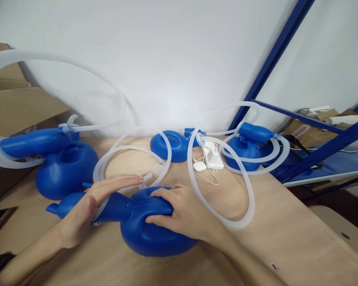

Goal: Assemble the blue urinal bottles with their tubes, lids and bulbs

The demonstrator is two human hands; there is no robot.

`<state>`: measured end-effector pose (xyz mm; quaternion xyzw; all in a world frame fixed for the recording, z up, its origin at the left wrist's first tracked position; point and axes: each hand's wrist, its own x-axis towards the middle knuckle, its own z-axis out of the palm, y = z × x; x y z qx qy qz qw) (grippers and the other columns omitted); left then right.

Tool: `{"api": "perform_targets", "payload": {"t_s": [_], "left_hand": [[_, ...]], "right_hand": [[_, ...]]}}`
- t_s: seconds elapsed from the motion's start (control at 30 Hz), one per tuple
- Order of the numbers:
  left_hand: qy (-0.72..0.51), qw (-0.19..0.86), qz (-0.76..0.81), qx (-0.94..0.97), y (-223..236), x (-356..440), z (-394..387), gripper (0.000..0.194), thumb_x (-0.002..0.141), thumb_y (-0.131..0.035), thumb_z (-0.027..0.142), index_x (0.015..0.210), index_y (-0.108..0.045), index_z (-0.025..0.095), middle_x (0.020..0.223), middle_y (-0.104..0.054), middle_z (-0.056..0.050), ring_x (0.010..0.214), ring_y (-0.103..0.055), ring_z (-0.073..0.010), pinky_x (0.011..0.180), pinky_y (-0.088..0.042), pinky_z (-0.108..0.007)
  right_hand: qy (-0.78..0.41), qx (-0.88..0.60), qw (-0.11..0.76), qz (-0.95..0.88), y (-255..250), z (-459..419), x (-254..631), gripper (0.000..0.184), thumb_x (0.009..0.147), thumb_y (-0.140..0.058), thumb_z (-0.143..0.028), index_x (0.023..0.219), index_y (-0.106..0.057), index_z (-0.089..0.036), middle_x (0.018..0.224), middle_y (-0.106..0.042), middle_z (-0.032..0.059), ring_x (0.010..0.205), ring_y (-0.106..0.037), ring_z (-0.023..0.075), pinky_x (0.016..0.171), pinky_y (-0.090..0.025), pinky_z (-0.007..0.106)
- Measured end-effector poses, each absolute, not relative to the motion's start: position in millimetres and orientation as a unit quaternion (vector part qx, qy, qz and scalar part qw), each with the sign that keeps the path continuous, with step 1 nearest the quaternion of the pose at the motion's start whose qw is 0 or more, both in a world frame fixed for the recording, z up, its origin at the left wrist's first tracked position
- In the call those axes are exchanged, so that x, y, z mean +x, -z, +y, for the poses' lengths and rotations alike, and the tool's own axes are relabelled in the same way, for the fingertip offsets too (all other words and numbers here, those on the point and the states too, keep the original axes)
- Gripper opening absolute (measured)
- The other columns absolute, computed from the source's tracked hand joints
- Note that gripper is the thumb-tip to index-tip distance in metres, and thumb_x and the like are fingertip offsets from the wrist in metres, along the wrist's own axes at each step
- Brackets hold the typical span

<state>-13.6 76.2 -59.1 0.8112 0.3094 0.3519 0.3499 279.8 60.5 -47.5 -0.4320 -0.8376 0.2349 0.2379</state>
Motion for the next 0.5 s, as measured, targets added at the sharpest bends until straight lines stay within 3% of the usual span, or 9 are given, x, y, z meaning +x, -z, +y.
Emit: {"api": "perform_targets", "payload": {"t_s": [0.13, 0.3, 0.5], "left_hand": [[-0.369, 0.301, 0.228, 0.849, 64.6, -17.1, 79.1, 0.088, 0.106, -0.018, 0.086, 0.162, -0.056, 0.029, 0.163, -0.061, -0.011, 0.153, -0.05, -0.0411, 0.132, -0.032, -0.061], [-0.353, 0.316, 0.196, 0.858, 60.8, -18.5, 86.4, 0.089, 0.104, -0.022, 0.088, 0.161, -0.057, 0.031, 0.16, -0.064, -0.012, 0.145, -0.058, -0.0413, 0.128, -0.04, -0.061], [-0.338, 0.29, 0.196, 0.873, 52.5, -16.6, 87.1, 0.071, 0.106, -0.04, 0.08, 0.157, -0.06, 0.036, 0.154, -0.068, -0.01, 0.14, -0.064, -0.0382, 0.12, -0.048, -0.057]], "right_hand": [[-0.239, -0.445, 0.228, -0.832, 46.5, 60.2, 279.0, 0.051, 0.093, -0.084, -0.058, 0.133, -0.078, -0.026, 0.111, -0.086, 0.0073, 0.105, -0.08, 0.0312, 0.095, -0.06, 0.044], [-0.255, -0.438, 0.235, -0.829, 43.4, 60.8, 277.5, 0.051, 0.091, -0.087, -0.054, 0.131, -0.078, -0.025, 0.113, -0.086, 0.0073, 0.104, -0.081, 0.0306, 0.095, -0.06, 0.043], [-0.267, -0.43, 0.239, -0.828, 43.9, 61.8, 278.1, 0.05, 0.09, -0.088, -0.053, 0.129, -0.079, -0.023, 0.112, -0.086, 0.0071, 0.105, -0.081, 0.0306, 0.095, -0.06, 0.041]]}}
